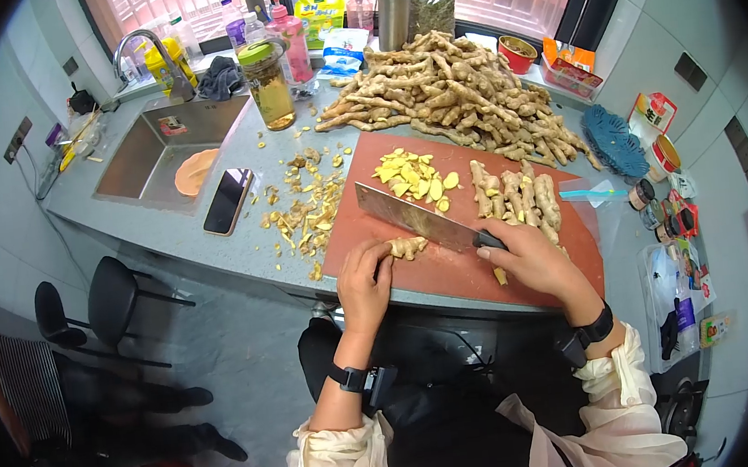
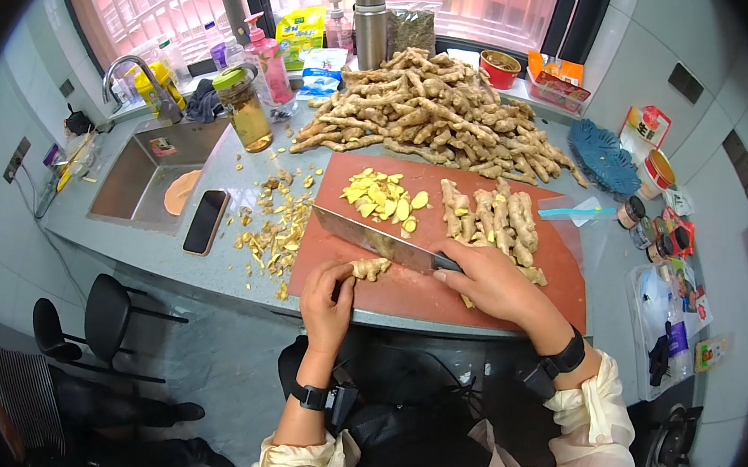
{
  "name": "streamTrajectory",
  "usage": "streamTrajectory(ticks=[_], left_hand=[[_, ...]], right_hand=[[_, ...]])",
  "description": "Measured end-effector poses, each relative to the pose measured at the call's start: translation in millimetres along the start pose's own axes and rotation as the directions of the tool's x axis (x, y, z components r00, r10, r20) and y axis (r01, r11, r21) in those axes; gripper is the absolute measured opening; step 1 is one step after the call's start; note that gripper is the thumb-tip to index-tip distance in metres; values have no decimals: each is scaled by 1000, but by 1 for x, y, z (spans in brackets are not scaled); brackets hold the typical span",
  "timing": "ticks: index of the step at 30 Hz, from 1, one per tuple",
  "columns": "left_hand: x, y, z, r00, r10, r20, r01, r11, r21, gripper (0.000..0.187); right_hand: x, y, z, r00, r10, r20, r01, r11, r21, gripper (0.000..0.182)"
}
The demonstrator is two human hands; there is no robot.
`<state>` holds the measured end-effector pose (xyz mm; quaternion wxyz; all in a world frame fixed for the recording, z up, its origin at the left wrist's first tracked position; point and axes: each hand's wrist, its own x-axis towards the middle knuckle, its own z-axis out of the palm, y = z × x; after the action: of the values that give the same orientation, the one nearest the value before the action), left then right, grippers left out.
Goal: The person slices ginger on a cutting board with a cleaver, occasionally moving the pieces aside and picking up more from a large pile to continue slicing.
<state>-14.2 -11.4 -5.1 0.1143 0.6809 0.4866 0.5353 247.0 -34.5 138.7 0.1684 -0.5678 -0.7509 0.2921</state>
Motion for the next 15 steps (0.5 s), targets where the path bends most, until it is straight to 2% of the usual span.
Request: streamTrajectory(ticks=[11, 15], left_hand=[[0, 0, 1, 1000, 7, 0, -7, 1000, -3, 19], [0, -2, 2, 1000, 23, -16, -23, 1000, 9, 19]], right_hand=[[2, 3, 2, 999, 6, 46, -3, 998, -67, 31], [10, 10, 6, 989, 31, 146, -11, 991, -135, 33]])
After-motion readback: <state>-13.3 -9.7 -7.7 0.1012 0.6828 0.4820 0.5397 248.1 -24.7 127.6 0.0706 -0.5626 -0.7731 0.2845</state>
